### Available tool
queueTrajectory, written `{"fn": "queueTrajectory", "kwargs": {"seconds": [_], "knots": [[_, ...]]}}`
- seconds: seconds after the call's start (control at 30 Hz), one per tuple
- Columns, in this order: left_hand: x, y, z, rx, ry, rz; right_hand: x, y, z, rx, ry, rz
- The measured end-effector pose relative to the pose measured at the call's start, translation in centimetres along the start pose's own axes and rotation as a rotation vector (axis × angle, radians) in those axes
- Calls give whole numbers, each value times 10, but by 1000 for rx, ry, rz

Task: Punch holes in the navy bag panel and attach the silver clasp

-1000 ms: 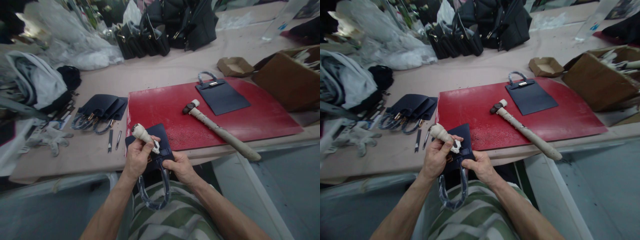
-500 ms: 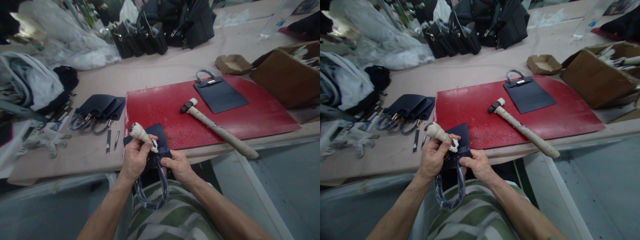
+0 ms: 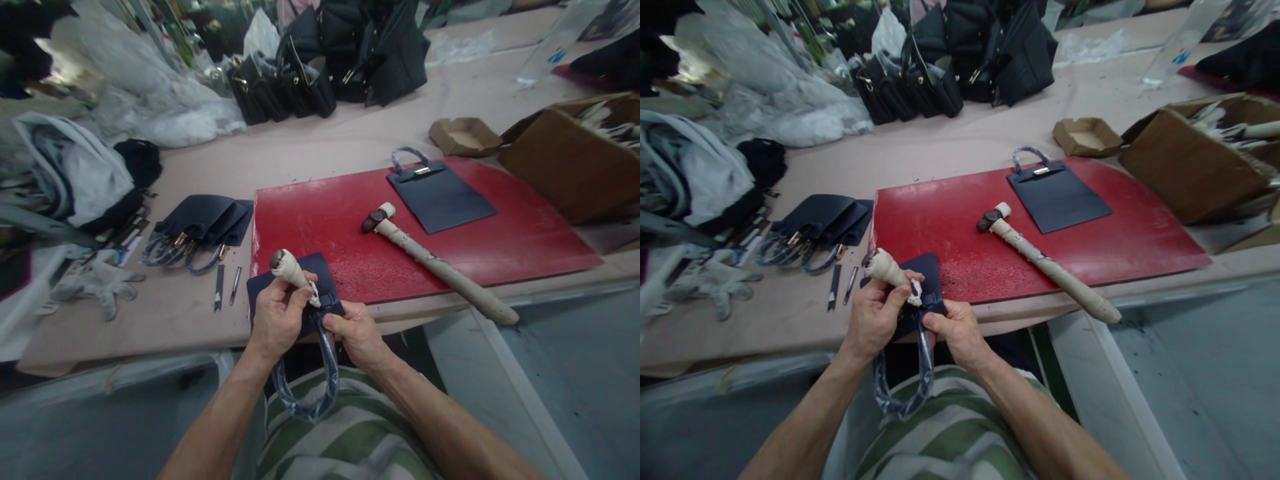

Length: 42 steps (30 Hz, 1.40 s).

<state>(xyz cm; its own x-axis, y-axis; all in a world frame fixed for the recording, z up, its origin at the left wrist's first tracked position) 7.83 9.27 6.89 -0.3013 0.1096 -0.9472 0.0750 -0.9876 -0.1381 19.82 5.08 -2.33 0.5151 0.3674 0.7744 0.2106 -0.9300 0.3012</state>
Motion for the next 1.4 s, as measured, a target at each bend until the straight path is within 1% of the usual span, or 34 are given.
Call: {"fn": "queueTrajectory", "kwargs": {"seconds": [0.13,0.23,0.33,0.4,0.5,0.57,0.7,0.83,0.9,0.93,0.97,1.03,1.1,1.13,1.17,1.2,1.27,1.3,1.33,1.4], "knots": [[-4,-18,-1,-19,-11,-20,9,-17,-1,-75,0,6],[0,-33,-4,-35,-53,-57,11,-30,-4,-130,14,-42],[16,-42,-10,-28,-106,-79,5,-34,-1,-235,67,-142],[30,-44,-13,-24,-141,-83,2,-32,0,-271,96,-206],[46,-42,-14,-28,-183,-102,3,-24,-3,-251,141,-258],[50,-39,-13,-27,-209,-129,6,-19,-6,-231,158,-286],[47,-31,-14,-20,-259,-217,12,-12,-10,-208,181,-300],[41,-25,-17,-12,-271,-312,15,-4,-4,-147,393,-296],[40,-24,-18,-6,-260,-326,21,-1,6,-108,528,-283],[41,-23,-18,-1,-246,-325,29,-2,14,-100,612,-238],[41,-23,-19,6,-226,-323,43,-4,23,-111,715,-154],[42,-23,-21,18,-194,-323,87,-10,46,-216,969,121],[42,-23,-22,24,-188,-324,137,-11,67,-391,1303,414],[43,-23,-22,23,-192,-324,155,-12,77,-470,1492,488],[44,-23,-22,21,-195,-320,166,-15,87,-529,1679,491],[44,-23,-22,17,-196,-316,172,-20,99,-561,1857,441],[44,-23,-22,12,-181,-310,173,-29,120,-558,2117,290],[44,-23,-23,10,-169,-311,170,-33,127,-529,2184,236],[44,-23,-23,8,-157,-311,167,-36,131,-495,2199,206],[43,-23,-23,6,-139,-314,164,-40,134,-440,2130,175]]}}
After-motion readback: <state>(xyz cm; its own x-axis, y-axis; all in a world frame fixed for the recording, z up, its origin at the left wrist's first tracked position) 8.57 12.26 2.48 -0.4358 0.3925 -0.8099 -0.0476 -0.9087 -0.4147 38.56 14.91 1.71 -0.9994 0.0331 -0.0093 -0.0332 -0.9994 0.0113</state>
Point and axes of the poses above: each hand's wrist, its own y-axis away from the middle knuckle, its own z-axis out of the back of the hand, x = y × z, the point moved 9 cm from there along -y, towards the middle knuckle, and after that the axes turned 7 degrees about -x, right-handed, at the moved point
